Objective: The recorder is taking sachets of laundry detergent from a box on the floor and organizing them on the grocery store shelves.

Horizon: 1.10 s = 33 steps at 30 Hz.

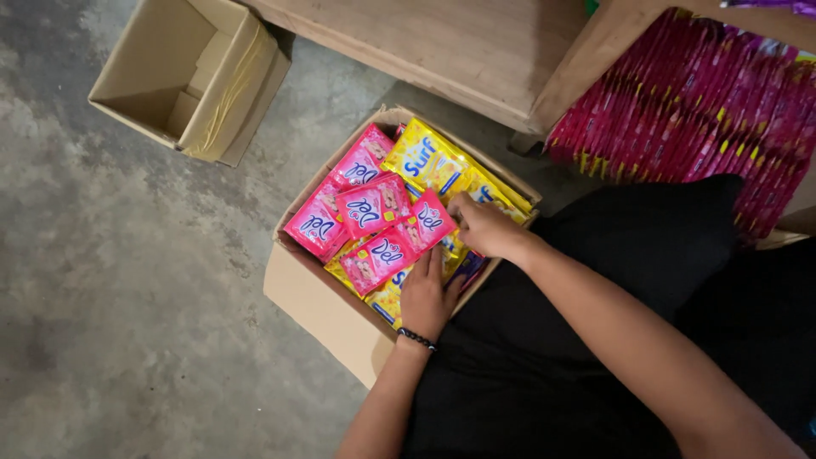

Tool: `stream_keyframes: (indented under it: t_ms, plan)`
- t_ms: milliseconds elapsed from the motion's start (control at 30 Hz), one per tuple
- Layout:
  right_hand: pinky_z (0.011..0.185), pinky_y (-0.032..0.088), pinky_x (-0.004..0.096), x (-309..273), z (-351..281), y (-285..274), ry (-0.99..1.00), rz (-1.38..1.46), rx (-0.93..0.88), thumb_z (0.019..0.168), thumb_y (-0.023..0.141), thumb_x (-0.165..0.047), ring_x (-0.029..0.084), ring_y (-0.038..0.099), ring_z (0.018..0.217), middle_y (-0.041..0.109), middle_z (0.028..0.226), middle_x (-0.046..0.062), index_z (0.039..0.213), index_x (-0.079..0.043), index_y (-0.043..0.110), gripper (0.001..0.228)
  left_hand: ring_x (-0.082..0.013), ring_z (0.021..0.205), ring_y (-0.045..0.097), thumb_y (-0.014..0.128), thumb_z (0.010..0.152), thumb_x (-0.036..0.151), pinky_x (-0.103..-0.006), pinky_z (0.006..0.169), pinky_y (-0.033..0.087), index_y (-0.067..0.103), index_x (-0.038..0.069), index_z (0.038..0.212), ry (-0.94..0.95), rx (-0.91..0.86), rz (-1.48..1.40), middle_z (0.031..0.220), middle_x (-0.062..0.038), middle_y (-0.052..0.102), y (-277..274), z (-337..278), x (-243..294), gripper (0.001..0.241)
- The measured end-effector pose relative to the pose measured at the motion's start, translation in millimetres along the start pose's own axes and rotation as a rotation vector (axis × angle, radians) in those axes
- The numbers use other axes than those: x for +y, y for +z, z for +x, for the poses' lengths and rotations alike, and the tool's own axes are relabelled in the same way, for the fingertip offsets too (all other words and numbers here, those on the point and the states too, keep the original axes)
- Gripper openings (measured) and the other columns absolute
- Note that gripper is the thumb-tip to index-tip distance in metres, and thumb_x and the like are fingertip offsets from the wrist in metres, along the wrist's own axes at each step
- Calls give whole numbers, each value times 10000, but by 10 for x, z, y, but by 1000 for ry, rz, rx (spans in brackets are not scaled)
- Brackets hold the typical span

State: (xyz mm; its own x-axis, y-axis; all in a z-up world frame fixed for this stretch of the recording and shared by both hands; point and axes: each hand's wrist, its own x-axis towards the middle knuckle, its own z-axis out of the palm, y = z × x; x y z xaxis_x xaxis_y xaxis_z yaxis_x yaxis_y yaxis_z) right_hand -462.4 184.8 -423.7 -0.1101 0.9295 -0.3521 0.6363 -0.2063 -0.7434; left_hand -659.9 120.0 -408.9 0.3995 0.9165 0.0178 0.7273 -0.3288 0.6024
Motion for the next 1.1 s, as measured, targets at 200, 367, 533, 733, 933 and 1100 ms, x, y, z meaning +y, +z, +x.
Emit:
stream_keyframes:
  t_ms: [200,367,533,733,933,1100]
  plan:
    - [731,579,322,-338,-185,-305,-2,722,-235,879,657,-35,177,676,795,635,888,83,1361,-141,445,537,-459,1284,532,798,774,203,-485,1036,453,295,-55,1534,38,170,-22,1451,-311,489,-266,67,332,947]
    - [807,556,318,-606,-413,-608,-187,841,-324,922,694,-48,154,663,883,669,977,82,1421,-105,479,546,-415,1415,498,549,813,-36,-455,1171,398,296,-32,1594,-16,191,-276,1548,-267,480,-239,63,204,820]
    - [916,600,353,-610,-506,-609,-103,1052,-124,974,670,-218,161,715,999,722,1073,82,1442,-78,483,523,-366,1499,419,447,936,-114,-444,1227,320,323,-35,1592,-67,335,-526,1616,-245,426,-418,169,177,671]
    - [1000,506,329,-600,-561,-290,-335,508,-264,902,772,-294,173,627,1183,577,1334,84,1559,-65,223,887,-294,1394,545,568,941,74,-396,1199,396,438,10,1538,-149,249,-510,1474,-179,589,-574,359,693,614]
    - [866,519,377,-296,-458,-295,256,1007,160,953,662,-387,192,630,1070,704,1241,49,1371,-51,667,536,-411,1432,407,760,877,205,-504,1156,314,397,-82,1495,141,148,-306,1527,-288,440,-625,268,411,772]
    - [1038,516,343,-261,-825,-241,7,904,104,984,651,-267,167,651,1182,711,1316,52,1341,-64,668,411,-255,1294,540,658,961,364,-470,1031,477,530,61,1379,-659,337,-1067,1381,-83,572,-513,-22,-483,532]
